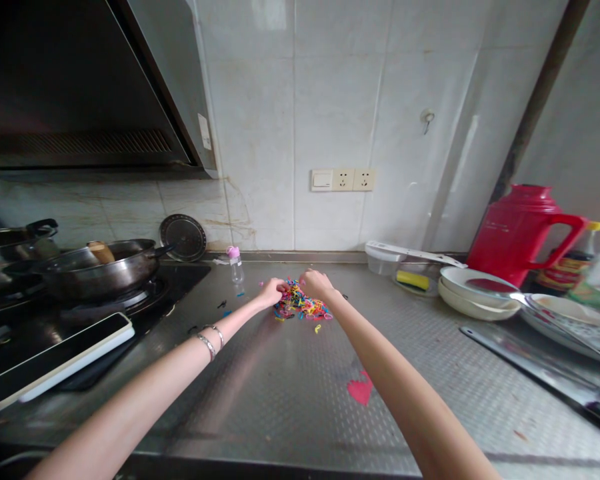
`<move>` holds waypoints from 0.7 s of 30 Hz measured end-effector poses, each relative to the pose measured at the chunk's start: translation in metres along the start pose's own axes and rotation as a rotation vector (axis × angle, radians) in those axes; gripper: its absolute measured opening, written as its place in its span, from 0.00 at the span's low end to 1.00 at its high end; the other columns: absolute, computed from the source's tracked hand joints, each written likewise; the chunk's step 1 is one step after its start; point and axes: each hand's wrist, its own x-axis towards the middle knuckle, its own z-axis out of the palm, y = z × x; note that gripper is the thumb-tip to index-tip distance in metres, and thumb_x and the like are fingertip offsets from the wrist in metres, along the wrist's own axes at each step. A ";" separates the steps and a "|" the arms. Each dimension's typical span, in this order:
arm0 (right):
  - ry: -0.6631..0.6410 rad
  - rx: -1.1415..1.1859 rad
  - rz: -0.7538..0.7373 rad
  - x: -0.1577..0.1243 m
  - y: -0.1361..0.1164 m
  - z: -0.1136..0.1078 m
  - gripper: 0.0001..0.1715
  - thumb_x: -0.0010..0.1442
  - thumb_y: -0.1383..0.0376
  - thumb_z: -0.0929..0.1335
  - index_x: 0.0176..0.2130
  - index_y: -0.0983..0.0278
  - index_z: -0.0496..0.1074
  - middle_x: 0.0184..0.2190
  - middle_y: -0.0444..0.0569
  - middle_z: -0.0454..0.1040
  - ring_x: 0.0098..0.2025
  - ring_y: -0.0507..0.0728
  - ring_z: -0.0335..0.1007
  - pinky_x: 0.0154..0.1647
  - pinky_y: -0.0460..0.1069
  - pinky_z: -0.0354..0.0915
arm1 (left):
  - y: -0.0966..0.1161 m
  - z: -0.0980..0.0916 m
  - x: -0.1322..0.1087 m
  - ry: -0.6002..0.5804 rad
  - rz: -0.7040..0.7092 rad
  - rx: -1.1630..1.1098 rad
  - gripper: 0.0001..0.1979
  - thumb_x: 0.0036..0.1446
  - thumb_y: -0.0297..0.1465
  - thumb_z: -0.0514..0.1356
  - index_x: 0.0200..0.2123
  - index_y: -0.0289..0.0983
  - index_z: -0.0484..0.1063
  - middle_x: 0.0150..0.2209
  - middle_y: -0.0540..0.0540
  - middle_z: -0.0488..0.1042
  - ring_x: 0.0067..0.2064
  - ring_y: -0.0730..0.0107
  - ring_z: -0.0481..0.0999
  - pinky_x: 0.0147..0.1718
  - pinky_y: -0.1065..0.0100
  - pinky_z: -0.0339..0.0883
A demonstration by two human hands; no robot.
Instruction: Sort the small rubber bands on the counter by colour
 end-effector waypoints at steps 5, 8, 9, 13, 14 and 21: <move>-0.036 -0.011 -0.030 -0.007 -0.004 0.004 0.16 0.53 0.65 0.60 0.39 0.61 0.73 0.41 0.51 0.71 0.42 0.55 0.67 0.40 0.45 0.59 | 0.002 0.002 -0.008 0.029 -0.006 0.087 0.18 0.37 0.14 0.50 0.30 0.30 0.75 0.31 0.44 0.76 0.33 0.68 0.71 0.34 0.68 0.64; -0.034 -0.020 -0.041 -0.008 -0.007 0.006 0.16 0.54 0.64 0.60 0.39 0.60 0.73 0.41 0.52 0.71 0.41 0.56 0.68 0.38 0.45 0.60 | 0.007 0.001 -0.013 0.051 0.010 0.117 0.15 0.39 0.15 0.52 0.29 0.31 0.75 0.31 0.44 0.76 0.34 0.67 0.71 0.36 0.67 0.64; -0.031 -0.022 -0.042 -0.009 -0.008 0.006 0.16 0.54 0.64 0.60 0.39 0.60 0.73 0.41 0.52 0.71 0.41 0.56 0.68 0.38 0.45 0.60 | 0.009 0.001 -0.015 0.061 0.008 0.121 0.15 0.39 0.15 0.52 0.28 0.31 0.75 0.31 0.44 0.76 0.35 0.67 0.71 0.36 0.66 0.64; -0.058 -0.018 -0.007 -0.010 -0.011 0.004 0.15 0.53 0.65 0.61 0.39 0.60 0.74 0.40 0.52 0.72 0.42 0.56 0.68 0.39 0.45 0.59 | 0.014 0.000 -0.017 0.067 0.013 0.115 0.13 0.40 0.17 0.54 0.28 0.32 0.75 0.30 0.44 0.76 0.33 0.68 0.72 0.36 0.67 0.64; -0.062 -0.013 0.005 -0.010 -0.011 0.004 0.15 0.53 0.65 0.62 0.39 0.60 0.74 0.40 0.52 0.72 0.42 0.56 0.67 0.40 0.45 0.59 | 0.014 -0.001 -0.017 0.060 0.021 0.101 0.12 0.41 0.19 0.55 0.29 0.32 0.75 0.30 0.45 0.76 0.33 0.68 0.72 0.35 0.68 0.64; -0.025 0.092 -0.065 -0.005 -0.023 0.006 0.18 0.50 0.70 0.61 0.38 0.62 0.75 0.38 0.51 0.74 0.41 0.55 0.68 0.39 0.43 0.59 | -0.002 -0.067 -0.021 0.128 -0.002 0.112 0.09 0.45 0.27 0.54 0.26 0.31 0.74 0.28 0.44 0.75 0.31 0.70 0.71 0.33 0.70 0.64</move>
